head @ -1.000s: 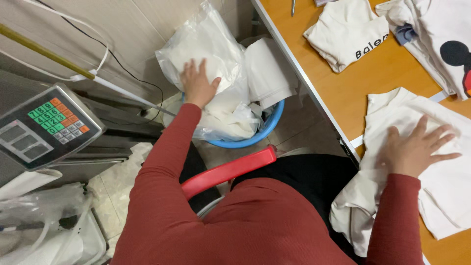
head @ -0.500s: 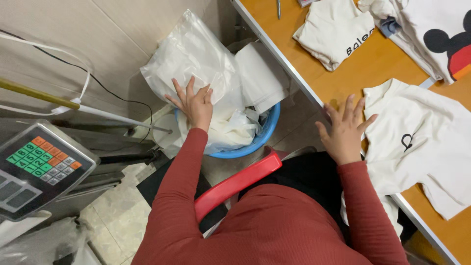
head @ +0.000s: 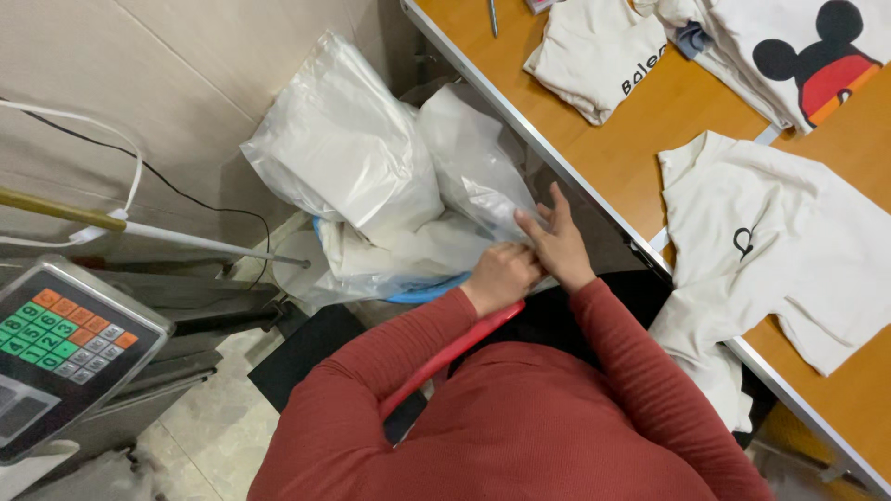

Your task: The person folds white long-sleeved shirts on a table, smoothing and aligning them before stacking. The person also handles clear plastic bags, placing them into a blue bin.

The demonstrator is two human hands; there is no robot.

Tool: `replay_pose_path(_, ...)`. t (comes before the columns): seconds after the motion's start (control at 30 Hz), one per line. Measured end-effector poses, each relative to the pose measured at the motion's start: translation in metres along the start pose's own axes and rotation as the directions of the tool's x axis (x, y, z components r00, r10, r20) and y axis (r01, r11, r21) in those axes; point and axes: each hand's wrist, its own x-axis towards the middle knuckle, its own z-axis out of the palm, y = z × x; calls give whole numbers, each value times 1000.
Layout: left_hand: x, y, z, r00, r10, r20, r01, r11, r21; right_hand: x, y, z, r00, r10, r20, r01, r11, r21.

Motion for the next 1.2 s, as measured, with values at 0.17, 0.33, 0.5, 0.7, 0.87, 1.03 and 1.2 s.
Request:
replay_pose_path(0.17,-2,4,1,999,40,-2,-40,999,7,20,20,-5,1000,-9,17,8,998,62)
replay_pose_path(0.33,-3,-20,-33,975,-147,-164,130,985,-110,18,2,-5,989,-32,146,-18,944,329)
replay_pose_path(0.5,-8,-89,-89,757,-507,-411,478,860,-180,8,-27,7,936,-249,249,138,910,390)
replay_pose_path(0.7,-62,-202,-154,419,-798,-434,900,428,81,8,-17,29,910,-281,305,168,923,347)
replay_pose_path(0.87,-110,-278,-129,220,-864,-453,924,334,-188,9,9,42,937,-134,323,45,962,269)
replay_pose_path(1.03,-97,-308,-101,131,-882,-454,981,181,-68,13,22,45,929,-86,359,1,973,232)
replay_pose_path(1.2,-60,-249,-97,377,-765,-522,899,438,7,12,-4,49,916,-106,386,28,979,203)
